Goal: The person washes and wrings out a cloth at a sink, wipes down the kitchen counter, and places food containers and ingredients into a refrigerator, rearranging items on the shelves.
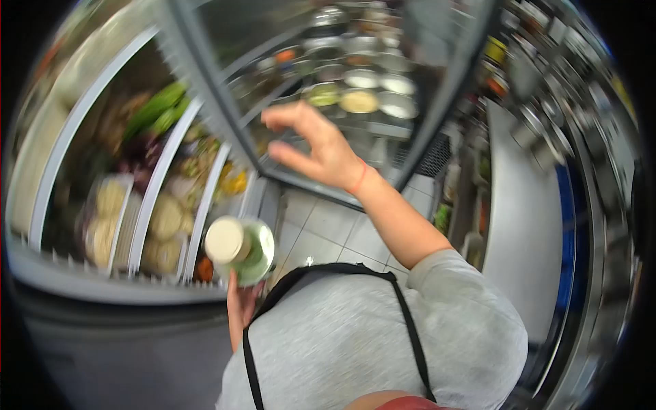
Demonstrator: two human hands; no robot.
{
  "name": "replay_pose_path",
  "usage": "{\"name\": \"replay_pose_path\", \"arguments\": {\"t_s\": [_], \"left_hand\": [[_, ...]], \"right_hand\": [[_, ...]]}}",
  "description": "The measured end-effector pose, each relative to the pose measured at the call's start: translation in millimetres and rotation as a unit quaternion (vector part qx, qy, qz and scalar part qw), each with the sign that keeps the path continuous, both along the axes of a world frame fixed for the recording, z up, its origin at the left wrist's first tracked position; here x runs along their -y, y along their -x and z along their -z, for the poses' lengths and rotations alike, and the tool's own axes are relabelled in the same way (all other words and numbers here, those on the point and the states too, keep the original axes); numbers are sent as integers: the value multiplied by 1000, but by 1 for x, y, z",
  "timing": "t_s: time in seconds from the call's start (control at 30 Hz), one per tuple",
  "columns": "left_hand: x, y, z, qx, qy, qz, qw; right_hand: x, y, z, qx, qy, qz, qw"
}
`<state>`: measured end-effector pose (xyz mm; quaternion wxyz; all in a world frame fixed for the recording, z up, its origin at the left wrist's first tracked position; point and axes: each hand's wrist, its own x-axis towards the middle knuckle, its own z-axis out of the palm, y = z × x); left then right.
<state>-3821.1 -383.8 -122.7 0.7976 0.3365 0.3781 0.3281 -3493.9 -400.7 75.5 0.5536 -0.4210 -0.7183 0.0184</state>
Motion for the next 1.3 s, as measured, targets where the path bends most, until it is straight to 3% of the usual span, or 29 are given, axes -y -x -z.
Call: {"name": "replay_pose_path", "arguments": {"t_s": [0.03, 0.1, 0.3, 0.53, 0.73, 0.93, 1.07, 1.17, 1.23, 1.3], "left_hand": [[-16, 9, 14, 19, 25, -3, 999], [-26, 10, -4, -21, 33, -50, 998], [-57, 35, -26, -13, 17, -47, 999], [-63, 56, -34, -65, -51, -110, 991], [-66, 59, -59, -125, -52, -186, 973], [-75, 35, -65, -90, -126, -289, 945], [-83, 30, -59, 14, -53, -312, 949], [-83, 23, -58, 8, -36, -340, 940], [-76, 21, -54, 7, -35, -363, 931], [-75, 20, -59, 5, -37, -378, 925]], "right_hand": [[-21, 18, 16, 52, 100, -85, 990], [-47, 58, 44, 110, 161, -158, 968], [-98, 140, 80, 104, 248, -319, 909], [-142, 184, 102, 42, 120, -327, 936], [-180, 200, 100, 1, 67, -371, 926], [-217, 191, 93, -20, 31, -440, 897], [-236, 180, 77, 18, 28, -523, 852], [-250, 176, 73, 70, 46, -572, 816], [-261, 169, 58, 166, -5, -519, 838], [-291, 178, 44, 86, -59, -498, 861]]}}
